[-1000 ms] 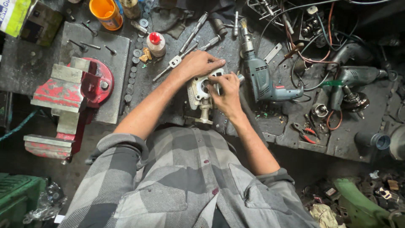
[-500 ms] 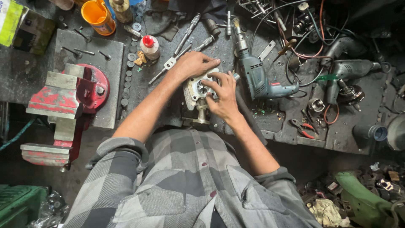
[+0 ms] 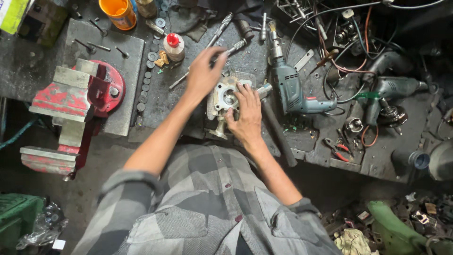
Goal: The person works on a motorcycle engine cylinder head at a cluttered workbench. They hold and turn the head, fit a valve component into its bore, press and seat parts by hand, wipe the head with a cloth, apply liquid from a bottle onto it, and position the head near a bench vise.
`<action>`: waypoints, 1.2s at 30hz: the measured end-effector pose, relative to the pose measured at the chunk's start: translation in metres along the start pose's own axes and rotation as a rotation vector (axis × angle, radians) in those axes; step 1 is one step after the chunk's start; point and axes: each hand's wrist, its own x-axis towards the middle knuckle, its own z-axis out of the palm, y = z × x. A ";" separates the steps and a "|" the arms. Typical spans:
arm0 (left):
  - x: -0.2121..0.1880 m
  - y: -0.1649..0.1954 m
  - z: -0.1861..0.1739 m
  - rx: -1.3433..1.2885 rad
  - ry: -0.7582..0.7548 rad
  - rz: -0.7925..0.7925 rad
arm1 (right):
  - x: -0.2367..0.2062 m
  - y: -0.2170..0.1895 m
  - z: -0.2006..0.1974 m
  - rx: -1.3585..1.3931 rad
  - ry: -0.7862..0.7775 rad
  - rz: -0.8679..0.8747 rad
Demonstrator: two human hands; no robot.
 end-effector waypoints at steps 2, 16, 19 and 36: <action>-0.037 -0.010 -0.018 0.014 0.083 -0.029 | -0.001 -0.001 0.000 -0.005 0.015 0.028; -0.126 0.019 0.006 -1.100 -0.034 -1.137 | -0.002 -0.001 0.003 0.052 -0.018 0.043; -0.129 0.024 0.005 -1.125 -0.017 -1.149 | -0.003 0.002 0.000 0.071 -0.048 0.032; -0.131 0.013 0.012 -1.221 -0.036 -1.176 | 0.012 0.000 -0.032 -0.038 -0.144 -0.094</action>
